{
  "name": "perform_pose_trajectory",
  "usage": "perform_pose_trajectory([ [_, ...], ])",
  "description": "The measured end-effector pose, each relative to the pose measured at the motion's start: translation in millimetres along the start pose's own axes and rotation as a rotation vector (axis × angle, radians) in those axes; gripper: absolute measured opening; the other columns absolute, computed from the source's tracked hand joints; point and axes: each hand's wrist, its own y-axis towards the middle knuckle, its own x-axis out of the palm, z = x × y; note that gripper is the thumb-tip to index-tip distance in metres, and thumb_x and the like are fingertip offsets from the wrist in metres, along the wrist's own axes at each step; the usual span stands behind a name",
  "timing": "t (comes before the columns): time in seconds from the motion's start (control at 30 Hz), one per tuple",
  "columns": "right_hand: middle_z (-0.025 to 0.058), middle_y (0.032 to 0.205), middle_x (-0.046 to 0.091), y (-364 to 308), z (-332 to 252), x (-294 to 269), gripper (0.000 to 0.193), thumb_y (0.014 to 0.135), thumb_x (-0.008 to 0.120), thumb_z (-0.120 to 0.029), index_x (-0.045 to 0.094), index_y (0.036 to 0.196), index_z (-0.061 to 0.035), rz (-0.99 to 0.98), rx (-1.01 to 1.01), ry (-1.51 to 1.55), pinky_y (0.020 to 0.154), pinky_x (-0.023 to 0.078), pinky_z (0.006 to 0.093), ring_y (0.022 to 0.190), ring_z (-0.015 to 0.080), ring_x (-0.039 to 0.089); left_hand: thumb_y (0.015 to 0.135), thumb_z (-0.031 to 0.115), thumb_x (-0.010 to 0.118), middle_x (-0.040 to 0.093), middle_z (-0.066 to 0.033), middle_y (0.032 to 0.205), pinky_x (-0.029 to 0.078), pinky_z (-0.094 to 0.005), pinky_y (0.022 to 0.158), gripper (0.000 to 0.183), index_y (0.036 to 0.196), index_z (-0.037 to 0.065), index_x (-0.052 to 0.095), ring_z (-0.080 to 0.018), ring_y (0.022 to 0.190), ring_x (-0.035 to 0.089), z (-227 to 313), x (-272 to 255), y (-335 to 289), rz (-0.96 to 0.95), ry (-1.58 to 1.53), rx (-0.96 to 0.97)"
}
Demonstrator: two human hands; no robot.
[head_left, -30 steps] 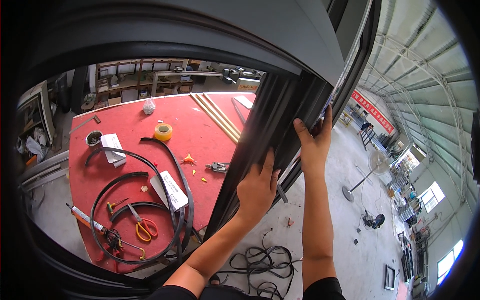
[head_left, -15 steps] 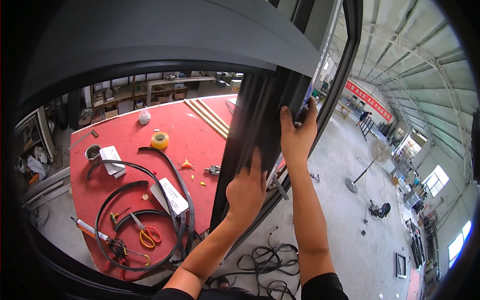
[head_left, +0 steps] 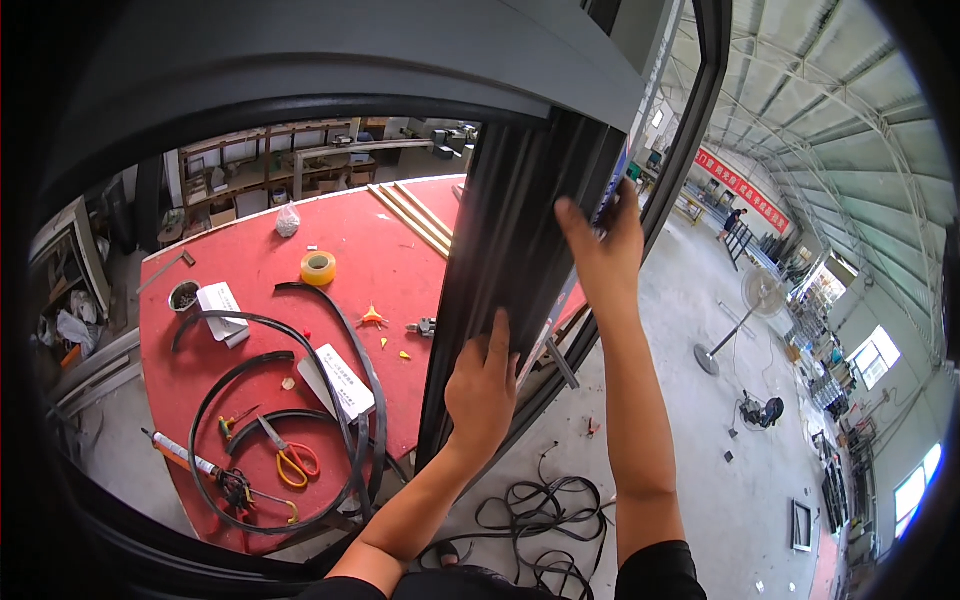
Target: The person pulls a rubber gasket strip from a pile on the floor and cuts a length with shears before pressing it into the groove of a window frame.
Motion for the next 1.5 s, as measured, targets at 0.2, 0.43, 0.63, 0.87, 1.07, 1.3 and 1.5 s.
perform_pose_trajectory([
  [0.2,0.0131,0.114,0.061,-34,6,0,0.065,0.086,0.072,-0.012,0.036,0.138,0.0073,-0.047,0.16,0.074,0.084,0.051,0.0281,0.096,0.0173,0.062,0.081,0.012,0.071,0.059,-0.012,0.09,0.049,-0.0396,0.061,0.056,0.135,0.012,0.054,-0.0312,0.073,0.059,1,2,-1,-0.006,-0.074,-0.063],
  [0.43,0.0142,0.113,0.063,-44,8,-3,0.063,0.085,0.072,-0.01,0.039,0.135,0.0083,-0.084,0.123,0.011,0.083,0.051,0.0283,0.099,0.0168,0.062,0.08,0.014,0.073,0.056,-0.0113,0.087,0.047,-0.0403,0.06,0.053,0.13,0.011,0.056,-0.0311,0.073,0.057,3,5,-2,0.027,-0.088,-0.104],
  [0.63,0.013,0.112,0.064,-47,3,-5,0.057,0.085,0.072,-0.009,0.043,0.131,0.0074,-0.112,0.217,-0.043,0.083,0.052,0.0292,0.098,0.0173,0.063,0.079,0.016,0.074,0.057,-0.0121,0.091,0.048,-0.0417,0.063,0.048,0.124,0.009,0.059,-0.0326,0.077,0.058,0,7,-5,0.046,-0.094,-0.121],
  [0.87,0.0123,0.112,0.063,-64,17,-6,0.064,0.082,0.073,-0.009,0.039,0.134,0.0064,-0.127,0.196,-0.088,0.083,0.052,0.03,0.097,0.0175,0.063,0.078,0.016,0.074,0.057,-0.0129,0.092,0.048,-0.0413,0.065,0.043,0.118,0.007,0.06,-0.0336,0.079,0.059,3,6,-4,0.04,-0.103,-0.141],
  [1.07,0.0114,0.109,0.063,-69,17,-6,0.064,0.081,0.073,-0.009,0.039,0.133,0.0044,-0.14,0.224,0.006,0.083,0.052,0.0305,0.097,0.0175,0.063,0.079,0.016,0.074,0.058,-0.0135,0.093,0.048,-0.0415,0.066,0.041,0.117,0.006,0.06,-0.0341,0.081,0.059,-1,7,-7,0.047,-0.098,-0.131],
  [1.3,0.0109,0.106,0.064,-77,27,-8,0.063,0.081,0.073,-0.009,0.038,0.133,0.0022,-0.162,0.226,-0.067,0.078,0.052,0.03,0.094,0.0171,0.063,0.08,0.016,0.072,0.059,-0.0115,0.094,0.051,-0.0399,0.064,0.038,0.115,0.009,0.06,-0.0328,0.081,0.06,-6,9,-22,0.068,-0.098,-0.118],
  [1.5,0.0126,0.102,0.064,-87,33,-8,0.061,0.08,0.072,-0.007,0.04,0.13,0.0024,-0.165,0.255,-0.062,0.076,0.053,0.0303,0.09,0.0179,0.064,0.082,0.014,0.071,0.061,-0.014,0.097,0.05,-0.0418,0.066,0.035,0.114,0.005,0.06,-0.0354,0.081,0.062,-13,11,-34,0.007,-0.093,-0.158],
])
